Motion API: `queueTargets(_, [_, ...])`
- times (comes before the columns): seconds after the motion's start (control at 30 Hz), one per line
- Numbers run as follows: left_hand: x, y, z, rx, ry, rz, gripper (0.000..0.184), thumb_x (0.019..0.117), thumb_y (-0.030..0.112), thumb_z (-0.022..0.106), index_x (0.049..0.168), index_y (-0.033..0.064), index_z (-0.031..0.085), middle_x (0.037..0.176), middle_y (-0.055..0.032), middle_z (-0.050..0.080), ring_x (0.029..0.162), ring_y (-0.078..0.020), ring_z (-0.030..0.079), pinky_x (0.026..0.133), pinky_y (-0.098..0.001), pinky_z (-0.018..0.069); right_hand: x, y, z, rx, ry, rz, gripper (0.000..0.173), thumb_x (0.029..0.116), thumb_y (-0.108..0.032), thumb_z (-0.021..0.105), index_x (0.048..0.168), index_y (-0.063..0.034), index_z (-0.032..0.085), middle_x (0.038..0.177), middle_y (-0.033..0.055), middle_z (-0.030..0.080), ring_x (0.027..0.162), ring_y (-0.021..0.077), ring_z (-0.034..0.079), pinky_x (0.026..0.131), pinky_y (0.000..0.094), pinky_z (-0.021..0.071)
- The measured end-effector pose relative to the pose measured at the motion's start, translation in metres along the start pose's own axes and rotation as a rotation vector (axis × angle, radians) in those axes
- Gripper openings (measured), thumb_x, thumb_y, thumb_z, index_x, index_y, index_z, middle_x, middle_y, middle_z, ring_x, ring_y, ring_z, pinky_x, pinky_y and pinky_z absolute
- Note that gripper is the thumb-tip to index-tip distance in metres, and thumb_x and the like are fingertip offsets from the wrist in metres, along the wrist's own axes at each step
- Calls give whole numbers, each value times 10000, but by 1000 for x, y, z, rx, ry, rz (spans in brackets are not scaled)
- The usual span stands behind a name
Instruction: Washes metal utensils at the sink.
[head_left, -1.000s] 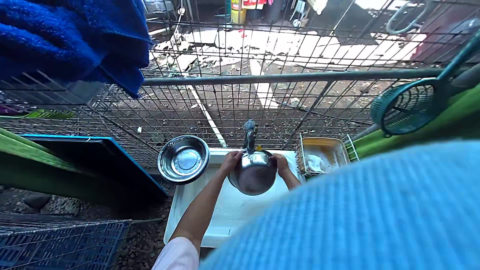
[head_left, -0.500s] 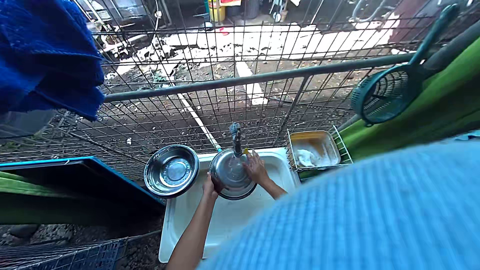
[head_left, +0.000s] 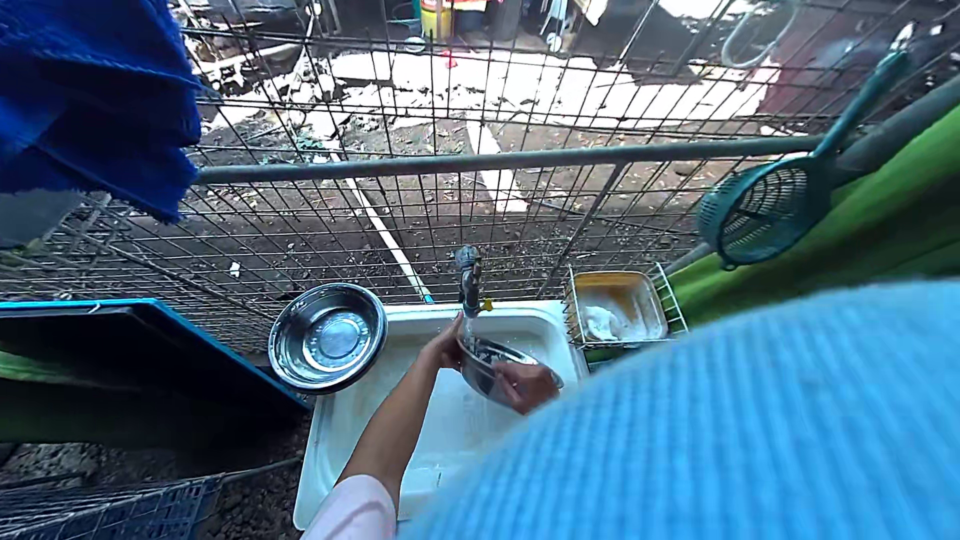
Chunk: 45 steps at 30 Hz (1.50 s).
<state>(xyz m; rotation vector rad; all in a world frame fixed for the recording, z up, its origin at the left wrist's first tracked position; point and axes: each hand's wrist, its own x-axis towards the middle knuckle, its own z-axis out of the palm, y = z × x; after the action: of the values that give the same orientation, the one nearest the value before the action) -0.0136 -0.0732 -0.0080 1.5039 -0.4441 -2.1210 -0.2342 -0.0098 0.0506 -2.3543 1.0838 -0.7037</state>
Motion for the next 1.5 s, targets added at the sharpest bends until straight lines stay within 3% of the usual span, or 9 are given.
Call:
queueTargets(0.13, [-25,-5,-17,-7,30,26,384,1106,374,359,1223,76,569,945,-107,675,790,-225,671,710,-428,579,-22,32,31,-100,20,-408,348,979,-368,561,1027,-135,816,678,34,690,608,183,680,571,379,577])
queueTargets(0.3, [-24,-48,-15,-340,231,284,449,1112,203,396,1552,149,323,1254,-182,625,1039,-252,653,881,-446,551,51,45,24,236,-304,412,318,1048,-163,544,1235,41,700,1178,234,715,1146,356,679,1055,520,498])
queueTargets(0.5, [-30,-63,15,-589,267,549,384,1124,217,341,1477,75,393,1211,-137,652,1037,-189,669,907,-391,561,147,14,66,1318,462,1221,209,1078,-90,380,1096,24,554,867,102,571,692,165,579,647,324,537])
queueTargets(0.63, [-22,-60,18,-621,266,673,350,1117,213,362,1425,82,466,1168,-81,688,1026,-132,680,908,-332,564,140,-35,94,1240,342,977,195,1070,-21,359,1095,34,545,857,84,613,746,138,619,723,303,551])
queueTargets(0.8, [-39,-34,6,-489,381,767,380,1109,171,392,1454,23,445,1196,-94,660,1011,-95,649,918,-319,543,37,-26,106,408,-306,261,594,1082,-332,466,1519,69,425,1578,263,419,1494,356,386,1260,475,264])
queueTargets(0.93, [-55,-27,-16,-456,349,761,350,1087,96,424,1423,43,504,1188,-84,693,997,-115,688,900,-332,575,-6,75,86,-226,-277,-249,304,958,-20,618,1248,26,697,1317,221,677,1289,398,613,1142,608,415])
queueTargets(1.1, [-54,-47,6,-268,429,790,789,987,132,533,1654,177,113,1677,-139,234,1452,-265,393,1139,-476,390,12,11,67,-12,-583,93,400,979,96,462,1320,13,654,1374,195,648,1338,334,582,1164,497,418])
queueTargets(1.37, [-68,-58,-6,-157,443,610,616,1058,206,477,1622,119,246,1628,-171,336,1433,-302,413,1134,-500,382,-31,20,113,121,-408,6,444,938,134,513,1342,17,652,1398,201,635,1351,344,576,1182,502,401])
queueTargets(1.5, [-73,-67,28,-169,486,670,955,952,79,619,1652,193,-22,1684,-202,153,1452,-400,353,1030,-619,442,12,-28,76,145,-455,223,314,1023,4,480,1275,57,660,1183,263,709,1148,415,679,1027,569,503])
